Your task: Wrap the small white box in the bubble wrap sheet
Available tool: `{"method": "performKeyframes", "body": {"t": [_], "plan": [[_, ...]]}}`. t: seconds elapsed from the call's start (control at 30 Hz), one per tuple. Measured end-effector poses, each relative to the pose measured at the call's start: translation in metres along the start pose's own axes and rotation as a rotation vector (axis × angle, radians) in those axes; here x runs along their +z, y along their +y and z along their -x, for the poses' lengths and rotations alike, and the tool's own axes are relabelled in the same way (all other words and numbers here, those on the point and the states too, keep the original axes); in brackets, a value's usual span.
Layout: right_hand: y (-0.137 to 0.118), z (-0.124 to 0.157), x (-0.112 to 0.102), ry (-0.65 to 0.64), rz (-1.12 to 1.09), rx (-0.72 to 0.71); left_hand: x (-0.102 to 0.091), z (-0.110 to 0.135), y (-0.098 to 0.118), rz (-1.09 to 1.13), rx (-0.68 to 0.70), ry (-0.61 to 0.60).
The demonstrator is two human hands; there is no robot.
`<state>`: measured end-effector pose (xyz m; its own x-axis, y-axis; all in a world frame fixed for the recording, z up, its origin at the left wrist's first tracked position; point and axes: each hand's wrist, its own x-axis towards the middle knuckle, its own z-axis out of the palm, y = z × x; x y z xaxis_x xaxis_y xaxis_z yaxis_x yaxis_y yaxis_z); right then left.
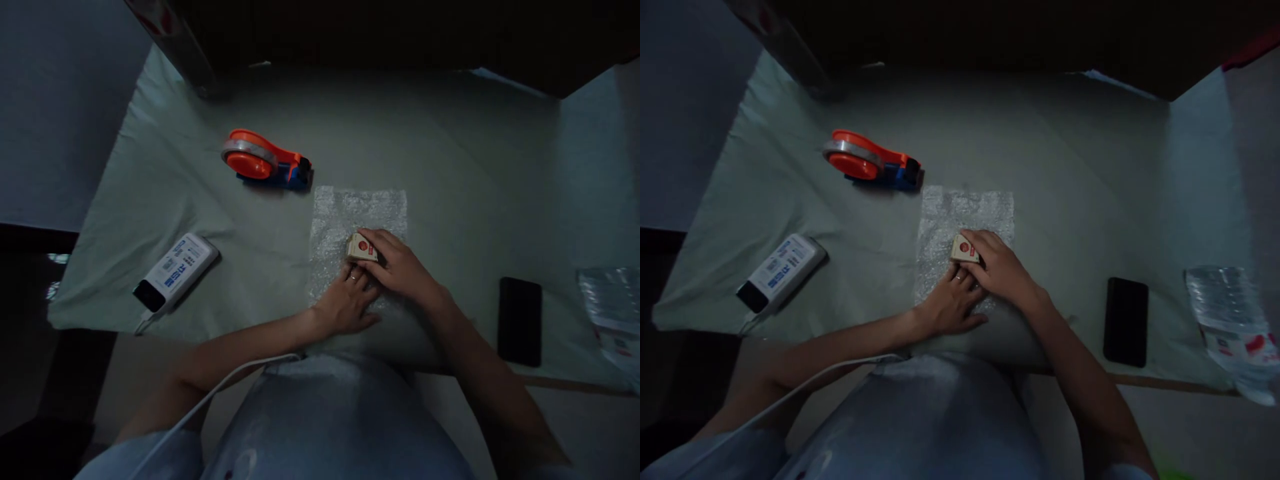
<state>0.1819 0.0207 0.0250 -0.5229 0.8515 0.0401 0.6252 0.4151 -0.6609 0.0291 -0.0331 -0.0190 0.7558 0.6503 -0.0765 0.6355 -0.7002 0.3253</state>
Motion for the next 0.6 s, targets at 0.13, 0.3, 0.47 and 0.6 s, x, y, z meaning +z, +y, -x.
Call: {"method": "performKeyframes", "body": {"t": [0.13,0.3,0.47,0.6], "plan": [[0.013,-0.005,0.012,-0.027,0.034,0.037,0.001,0.005,-0.002,-0.004,0.047,0.026],[0.018,-0.001,0.014,0.004,0.022,-0.031,-0.007,0.026,-0.005,0.022,0.114,0.012],[0.02,0.0,0.019,-0.008,0.068,-0.097,-0.015,0.033,-0.004,0.044,0.126,-0.023],[0.022,0.003,0.021,-0.004,0.091,-0.114,-0.013,0.029,-0.004,-0.003,0.13,-0.025]]}}
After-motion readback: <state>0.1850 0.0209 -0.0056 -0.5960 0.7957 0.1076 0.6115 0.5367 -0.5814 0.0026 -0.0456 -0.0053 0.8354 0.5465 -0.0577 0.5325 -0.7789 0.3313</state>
